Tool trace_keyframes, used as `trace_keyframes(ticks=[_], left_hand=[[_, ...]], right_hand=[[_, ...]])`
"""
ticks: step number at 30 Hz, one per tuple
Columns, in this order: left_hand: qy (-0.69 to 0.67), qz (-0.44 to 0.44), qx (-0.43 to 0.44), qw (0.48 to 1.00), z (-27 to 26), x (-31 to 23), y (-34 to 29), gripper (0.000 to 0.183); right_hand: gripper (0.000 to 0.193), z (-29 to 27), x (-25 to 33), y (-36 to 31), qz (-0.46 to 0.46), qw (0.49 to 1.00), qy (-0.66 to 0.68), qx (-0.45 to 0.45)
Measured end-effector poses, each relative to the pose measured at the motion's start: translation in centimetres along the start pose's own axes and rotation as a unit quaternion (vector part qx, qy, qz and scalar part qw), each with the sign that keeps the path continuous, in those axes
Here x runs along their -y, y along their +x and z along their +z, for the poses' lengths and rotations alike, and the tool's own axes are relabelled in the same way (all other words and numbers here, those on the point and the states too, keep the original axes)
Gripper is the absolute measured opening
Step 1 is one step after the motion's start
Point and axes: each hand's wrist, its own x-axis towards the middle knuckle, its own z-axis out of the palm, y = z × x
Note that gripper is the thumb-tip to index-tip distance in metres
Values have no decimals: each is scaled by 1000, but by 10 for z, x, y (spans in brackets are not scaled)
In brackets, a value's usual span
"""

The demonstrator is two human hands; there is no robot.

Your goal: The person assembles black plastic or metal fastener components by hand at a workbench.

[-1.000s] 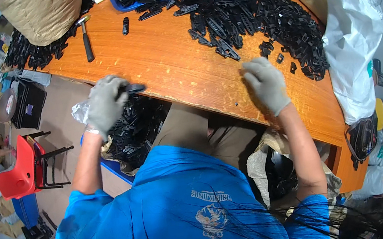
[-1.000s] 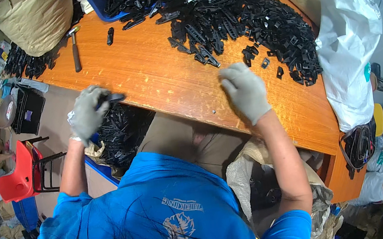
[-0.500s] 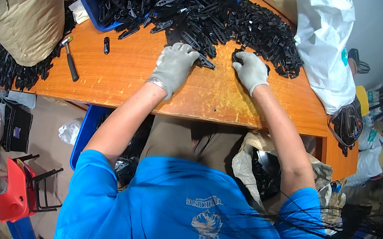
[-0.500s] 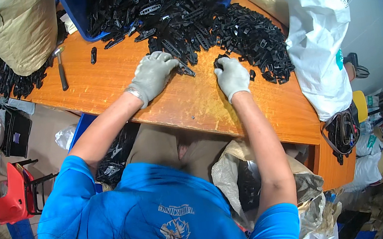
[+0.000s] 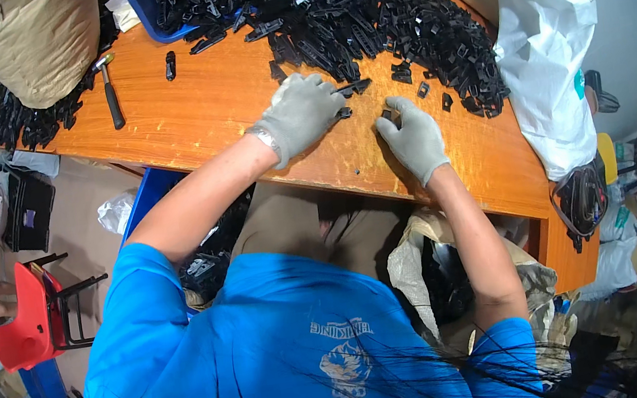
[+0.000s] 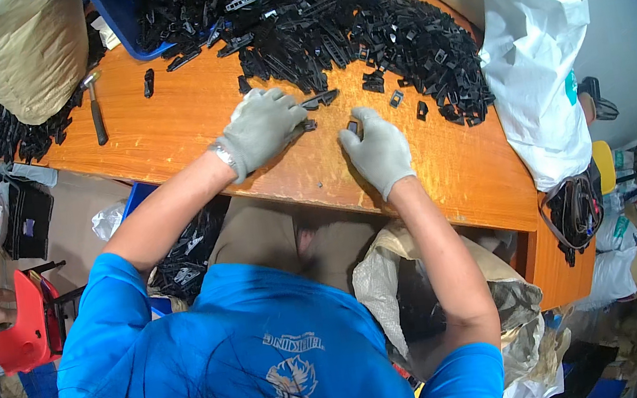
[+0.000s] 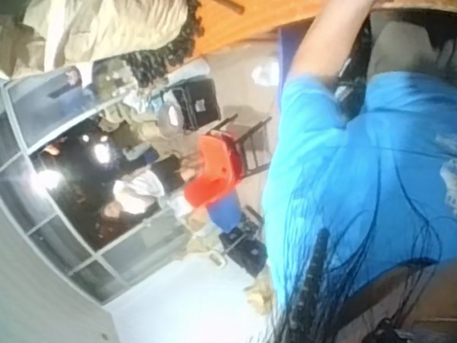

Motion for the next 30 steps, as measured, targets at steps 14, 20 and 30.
trace_keyframes(ticks=[14, 20, 30], left_hand=[[-135, -167, -46, 976, -8, -12, -62, 16], [-131, -165, -55, 976, -6, -15, -63, 15], [-134, -168, -45, 976, -2, -12, -62, 15]], right_hand=[[24, -17, -1, -1, -207, 967, -114, 90], [16, -1, 14, 5, -212, 975, -41, 58], [19, 29, 23, 12, -229, 972, 28, 29]])
